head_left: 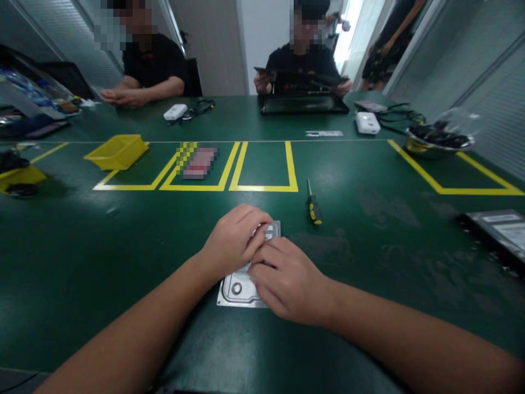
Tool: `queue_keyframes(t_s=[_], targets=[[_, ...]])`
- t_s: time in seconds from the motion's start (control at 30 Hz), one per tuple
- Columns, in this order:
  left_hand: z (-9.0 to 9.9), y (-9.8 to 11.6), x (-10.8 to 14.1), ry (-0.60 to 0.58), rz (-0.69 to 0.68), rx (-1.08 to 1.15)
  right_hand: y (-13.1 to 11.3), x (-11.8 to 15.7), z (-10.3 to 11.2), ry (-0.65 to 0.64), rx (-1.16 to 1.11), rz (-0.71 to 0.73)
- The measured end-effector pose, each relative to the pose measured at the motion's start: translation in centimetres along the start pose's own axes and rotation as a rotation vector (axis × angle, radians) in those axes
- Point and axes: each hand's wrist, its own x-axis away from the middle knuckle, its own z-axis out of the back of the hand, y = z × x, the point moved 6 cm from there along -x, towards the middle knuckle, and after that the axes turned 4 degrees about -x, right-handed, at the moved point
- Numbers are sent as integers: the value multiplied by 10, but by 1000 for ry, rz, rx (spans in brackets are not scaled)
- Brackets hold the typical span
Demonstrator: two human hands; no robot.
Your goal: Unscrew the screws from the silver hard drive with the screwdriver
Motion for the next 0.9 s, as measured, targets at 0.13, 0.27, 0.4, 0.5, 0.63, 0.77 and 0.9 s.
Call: queue_keyframes(t_s=[0.13, 0.27, 0.4, 0.5, 0.63, 0.77, 0.9], targets=[[-1, -1, 1, -1, 1, 20, 0, 0, 0, -4, -9, -3], [-3, -2, 1, -18, 10, 43, 0, 0, 0, -5, 10, -6], [-5, -3, 0, -41, 29, 64, 0, 0, 1, 15, 9, -6], [-7, -4, -1, -61, 47, 85, -1, -1, 2, 23, 9, -2], [-8, -5, -1, -88, 66, 114, 0, -1, 1, 11, 5, -5], [-9, -6, 0, -108, 81, 121, -1, -1, 1, 17, -1, -4], [-10, -6, 0, -113, 78, 120, -1, -1, 1, 19, 5, 5]])
